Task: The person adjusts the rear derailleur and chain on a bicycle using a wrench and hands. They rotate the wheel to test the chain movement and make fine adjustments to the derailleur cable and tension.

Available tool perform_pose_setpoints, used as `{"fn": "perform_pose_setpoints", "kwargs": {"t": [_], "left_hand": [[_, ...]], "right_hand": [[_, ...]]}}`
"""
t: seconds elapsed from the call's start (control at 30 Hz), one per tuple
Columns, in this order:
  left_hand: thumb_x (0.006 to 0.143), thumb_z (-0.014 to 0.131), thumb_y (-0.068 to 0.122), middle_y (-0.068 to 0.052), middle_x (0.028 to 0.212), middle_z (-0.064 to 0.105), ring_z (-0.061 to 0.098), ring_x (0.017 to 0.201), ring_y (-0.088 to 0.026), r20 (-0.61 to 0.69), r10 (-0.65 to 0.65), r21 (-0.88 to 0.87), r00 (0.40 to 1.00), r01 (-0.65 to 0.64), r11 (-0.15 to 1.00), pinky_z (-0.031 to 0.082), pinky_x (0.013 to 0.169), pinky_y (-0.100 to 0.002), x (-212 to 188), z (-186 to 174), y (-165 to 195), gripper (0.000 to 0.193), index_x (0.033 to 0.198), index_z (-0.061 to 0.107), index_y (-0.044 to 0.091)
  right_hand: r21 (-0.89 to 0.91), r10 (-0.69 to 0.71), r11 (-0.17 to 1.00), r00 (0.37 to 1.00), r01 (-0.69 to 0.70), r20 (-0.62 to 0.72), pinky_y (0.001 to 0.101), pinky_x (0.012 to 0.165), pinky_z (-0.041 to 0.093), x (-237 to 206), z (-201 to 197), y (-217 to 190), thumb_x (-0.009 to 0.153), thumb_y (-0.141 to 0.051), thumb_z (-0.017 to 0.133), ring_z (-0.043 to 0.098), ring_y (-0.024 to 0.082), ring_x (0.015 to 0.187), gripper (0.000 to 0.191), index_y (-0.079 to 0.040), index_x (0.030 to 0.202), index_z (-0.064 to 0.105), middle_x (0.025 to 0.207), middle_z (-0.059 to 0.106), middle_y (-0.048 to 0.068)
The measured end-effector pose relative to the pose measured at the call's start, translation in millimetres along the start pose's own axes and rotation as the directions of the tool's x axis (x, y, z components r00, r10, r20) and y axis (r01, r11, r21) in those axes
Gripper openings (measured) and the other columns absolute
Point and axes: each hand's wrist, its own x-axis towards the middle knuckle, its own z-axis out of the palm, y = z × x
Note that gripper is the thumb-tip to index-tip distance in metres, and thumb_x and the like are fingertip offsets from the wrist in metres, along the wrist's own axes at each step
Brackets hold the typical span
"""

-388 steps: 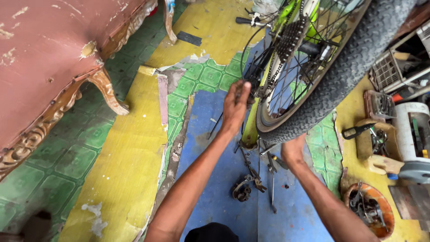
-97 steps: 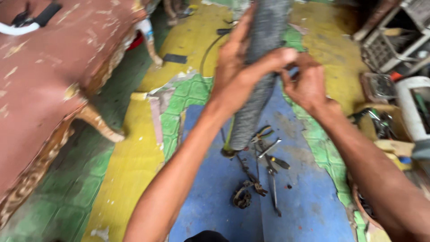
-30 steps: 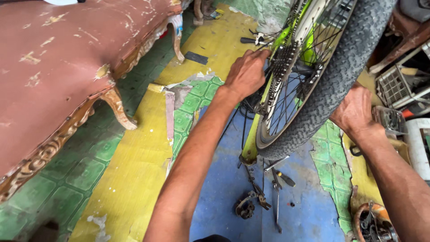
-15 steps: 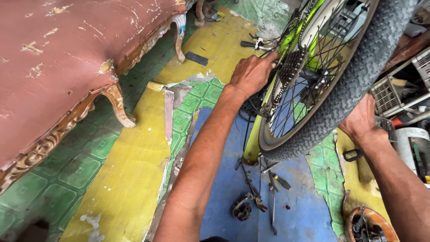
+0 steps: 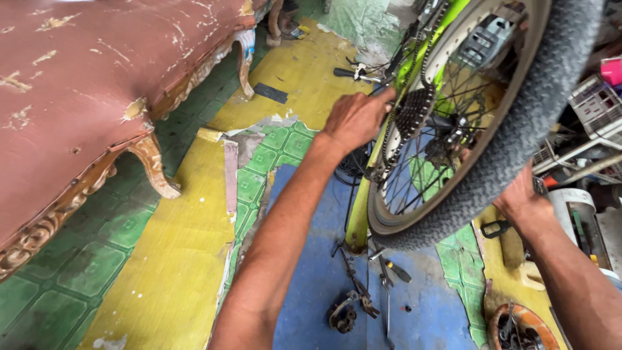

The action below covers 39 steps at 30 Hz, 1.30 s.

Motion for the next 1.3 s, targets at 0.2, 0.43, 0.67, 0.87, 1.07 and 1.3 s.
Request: {"fn": "perform_pose_setpoints", "kwargs": {"t": [0.2, 0.43, 0.67, 0.87, 1.07, 1.3], "left_hand": [[0.104, 0.052, 0.023, -0.022, 0.073, 0.071, 0.068, 0.070, -0.047, -0.091, -0.030, -0.145, 0.995, 0.016, 0.989, 0.052, 0.070, -0.060, -8, 22, -13, 0.036, 0.139, 0.048, 0.021], [0.099, 0.052, 0.015, -0.023, 0.076, 0.071, 0.068, 0.070, -0.047, -0.129, -0.048, -0.210, 0.991, 0.020, 0.978, 0.051, 0.069, -0.060, -13, 33, -20, 0.044, 0.142, 0.044, 0.020], [0.098, 0.053, 0.015, -0.023, 0.077, 0.072, 0.068, 0.072, -0.047, -0.107, -0.060, -0.208, 0.992, 0.037, 0.977, 0.050, 0.071, -0.060, -17, 29, -16, 0.045, 0.142, 0.043, 0.021], [0.106, 0.047, 0.026, -0.022, 0.079, 0.073, 0.069, 0.072, -0.048, -0.030, -0.116, -0.238, 0.993, 0.106, 0.966, 0.051, 0.072, -0.060, -21, 19, -2, 0.036, 0.141, 0.041, 0.023], [0.106, 0.047, 0.029, -0.024, 0.085, 0.074, 0.068, 0.080, -0.052, -0.037, -0.123, -0.164, 0.992, 0.115, 0.980, 0.051, 0.074, -0.063, -22, 17, 4, 0.032, 0.138, 0.043, 0.026], [0.102, 0.050, 0.022, -0.023, 0.089, 0.074, 0.067, 0.080, -0.052, -0.061, -0.088, -0.105, 0.994, 0.081, 0.991, 0.050, 0.074, -0.064, -21, 17, 12, 0.035, 0.135, 0.044, 0.023]], "right_hand": [[0.166, 0.182, 0.966, 0.978, -0.197, 0.105, 0.0523, 0.089, 0.050, -3, 19, 2, 0.102, -0.039, 0.066, 0.064, 0.041, 0.101, 0.044, 0.003, 0.117, 0.064, 0.102, 0.066, 0.022], [0.083, 0.073, 0.994, 0.997, -0.074, 0.014, 0.0524, 0.101, 0.049, -10, 26, 2, 0.105, -0.041, 0.061, 0.062, 0.043, 0.118, 0.056, 0.007, 0.133, 0.061, 0.123, 0.066, 0.027], [0.065, 0.115, 0.991, 0.993, -0.117, 0.031, 0.0542, 0.099, 0.050, -6, 16, -9, 0.106, -0.043, 0.061, 0.063, 0.044, 0.114, 0.052, 0.004, 0.127, 0.062, 0.116, 0.065, 0.026], [0.120, 0.240, 0.957, 0.952, -0.265, 0.191, 0.0564, 0.094, 0.050, -6, 0, -16, 0.104, -0.041, 0.062, 0.063, 0.044, 0.104, 0.044, 0.002, 0.114, 0.064, 0.105, 0.064, 0.025], [-0.033, -0.028, 0.999, 0.999, 0.026, -0.040, 0.0566, 0.104, 0.047, -7, -8, -15, 0.102, -0.036, 0.066, 0.062, 0.043, 0.112, 0.036, -0.002, 0.114, 0.065, 0.113, 0.065, 0.021], [0.162, 0.028, 0.986, 1.000, -0.027, -0.003, 0.0550, 0.092, 0.048, -4, -23, -20, 0.097, -0.031, 0.067, 0.063, 0.044, 0.101, 0.030, -0.003, 0.106, 0.069, 0.109, 0.067, 0.022]]}}
